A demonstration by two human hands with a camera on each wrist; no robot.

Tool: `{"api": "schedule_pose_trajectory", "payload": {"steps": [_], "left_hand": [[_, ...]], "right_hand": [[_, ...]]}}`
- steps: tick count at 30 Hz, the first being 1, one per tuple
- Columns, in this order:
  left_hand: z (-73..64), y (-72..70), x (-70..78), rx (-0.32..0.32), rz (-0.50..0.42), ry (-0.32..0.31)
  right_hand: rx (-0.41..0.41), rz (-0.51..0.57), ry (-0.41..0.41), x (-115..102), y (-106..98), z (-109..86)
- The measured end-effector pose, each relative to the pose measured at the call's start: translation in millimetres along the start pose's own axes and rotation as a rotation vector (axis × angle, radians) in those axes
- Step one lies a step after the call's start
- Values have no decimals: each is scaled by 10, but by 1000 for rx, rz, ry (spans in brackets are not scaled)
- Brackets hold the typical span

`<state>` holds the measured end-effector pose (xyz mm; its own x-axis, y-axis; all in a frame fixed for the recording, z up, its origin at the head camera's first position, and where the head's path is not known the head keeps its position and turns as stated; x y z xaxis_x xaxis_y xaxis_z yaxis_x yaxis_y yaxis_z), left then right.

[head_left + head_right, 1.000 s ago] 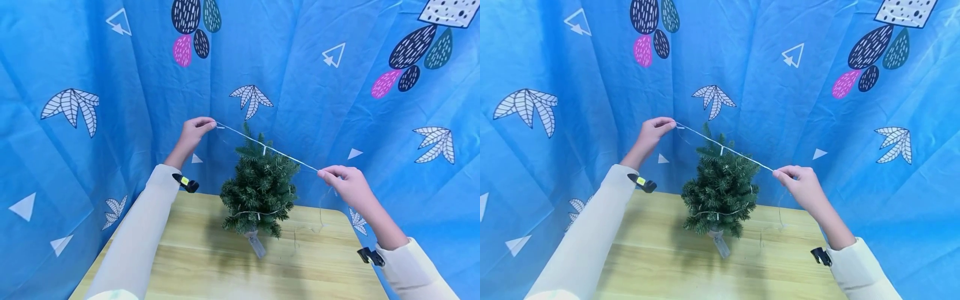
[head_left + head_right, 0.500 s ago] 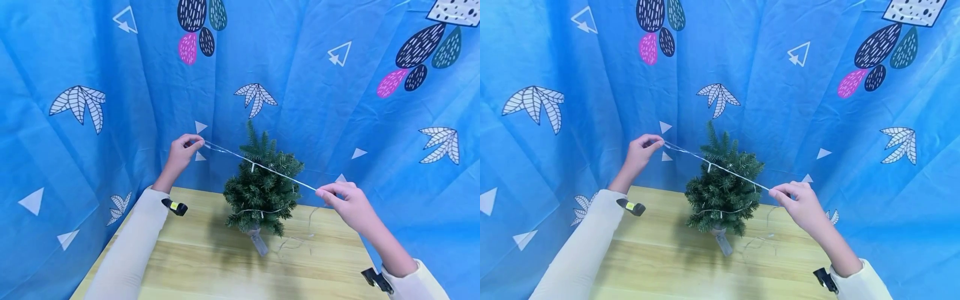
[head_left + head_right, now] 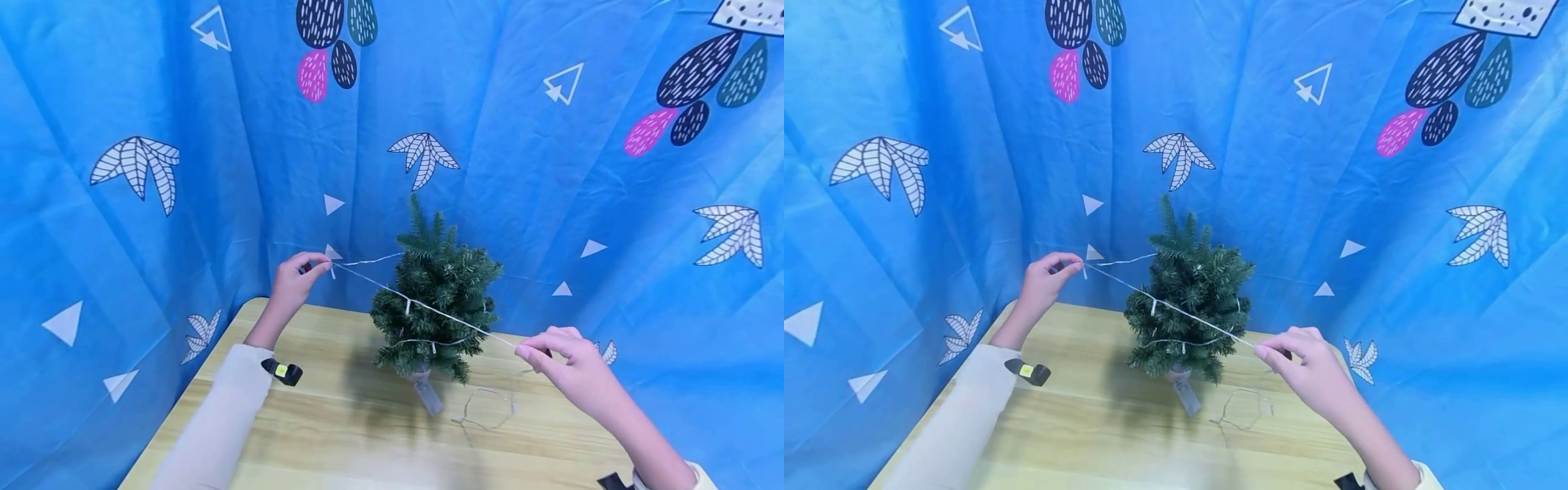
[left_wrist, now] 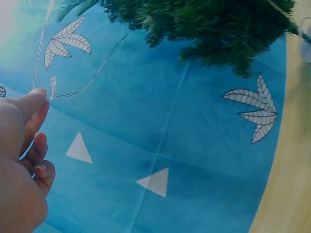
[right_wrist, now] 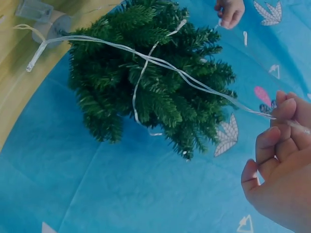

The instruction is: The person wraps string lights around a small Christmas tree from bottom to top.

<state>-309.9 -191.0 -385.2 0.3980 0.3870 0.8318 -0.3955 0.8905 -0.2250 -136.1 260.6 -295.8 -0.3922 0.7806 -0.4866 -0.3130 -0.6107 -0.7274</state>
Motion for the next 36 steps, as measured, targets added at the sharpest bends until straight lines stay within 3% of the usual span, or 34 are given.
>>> {"api": "schedule_pose_trajectory", "payload": {"steps": [7,10,15,17,23,28,36], "left_hand": [[-181,74,-11,-46,10,16],[-245,111,23,-63,-10,25],[-337,199,121,-97,-45,38],[-371,243,173,-115,-55,37],[-465,381,310,-175,-68,47],[-464,522,426,-207,-57,113],[-486,746,615,-244,5,247]], "right_hand": [[-12,0,37,184,-105,-137],[-28,45,112,270,-175,-187],[-27,23,251,428,-325,-243],[-13,-30,286,492,-383,-262],[55,-46,344,669,-503,-297],[109,-24,400,858,-570,-330],[129,-8,499,1114,-739,-371]]}}
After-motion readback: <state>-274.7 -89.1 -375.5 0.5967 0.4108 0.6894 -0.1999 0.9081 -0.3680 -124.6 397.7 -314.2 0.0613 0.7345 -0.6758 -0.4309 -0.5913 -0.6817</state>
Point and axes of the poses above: each hand's wrist, its own z-axis towards the middle knuckle, its own y-axis out of the palm, x = y × z, the point moved 1 cm from there along z, towards the middle knuckle, and after that the axes turned 11 degrees about x, right-handed, at the moved point
